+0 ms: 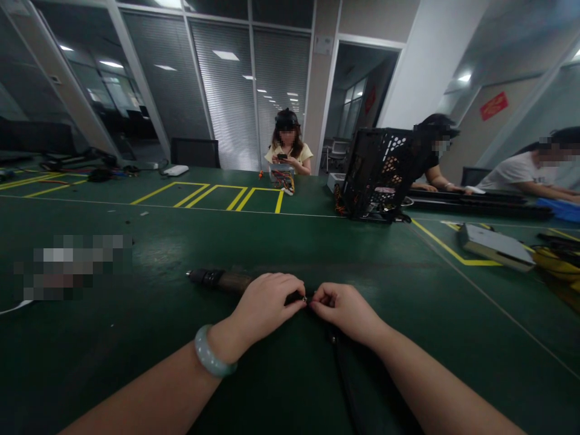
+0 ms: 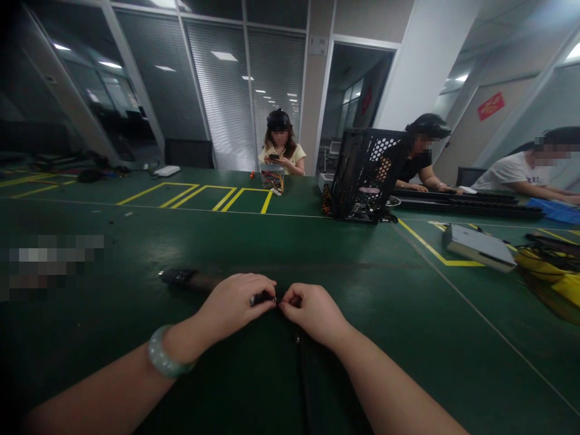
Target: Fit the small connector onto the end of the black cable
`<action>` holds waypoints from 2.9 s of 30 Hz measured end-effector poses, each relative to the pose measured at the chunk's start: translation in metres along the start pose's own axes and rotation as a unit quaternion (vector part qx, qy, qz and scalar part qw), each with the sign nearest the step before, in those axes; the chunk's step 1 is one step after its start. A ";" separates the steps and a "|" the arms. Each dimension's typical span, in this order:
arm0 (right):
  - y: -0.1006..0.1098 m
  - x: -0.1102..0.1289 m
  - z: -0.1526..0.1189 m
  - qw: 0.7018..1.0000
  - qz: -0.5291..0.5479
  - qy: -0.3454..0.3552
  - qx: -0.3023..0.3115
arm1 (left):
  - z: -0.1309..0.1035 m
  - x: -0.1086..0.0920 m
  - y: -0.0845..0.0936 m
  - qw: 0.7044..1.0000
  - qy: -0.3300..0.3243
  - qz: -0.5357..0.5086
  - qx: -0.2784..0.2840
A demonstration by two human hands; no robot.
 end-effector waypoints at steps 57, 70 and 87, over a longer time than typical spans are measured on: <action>0.000 0.001 -0.001 1.000 -0.013 -0.007 0.005 | 0.000 -0.006 0.003 1.000 -0.010 0.004 0.024; -0.002 -0.001 0.000 1.000 -0.021 -0.002 0.002 | 0.001 -0.003 0.000 0.999 -0.022 0.019 0.015; -0.001 -0.002 0.000 1.000 -0.013 -0.003 0.002 | 0.000 -0.003 0.000 1.000 -0.015 0.001 0.022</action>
Point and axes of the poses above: each hand's wrist, its own z-axis towards the middle knuckle, its own y-axis out of the back of the hand, x = y × z, the point moved 3 cm from there along z, towards the middle knuckle, and after that the axes turned 5 degrees about x, right-handed, at the moved point
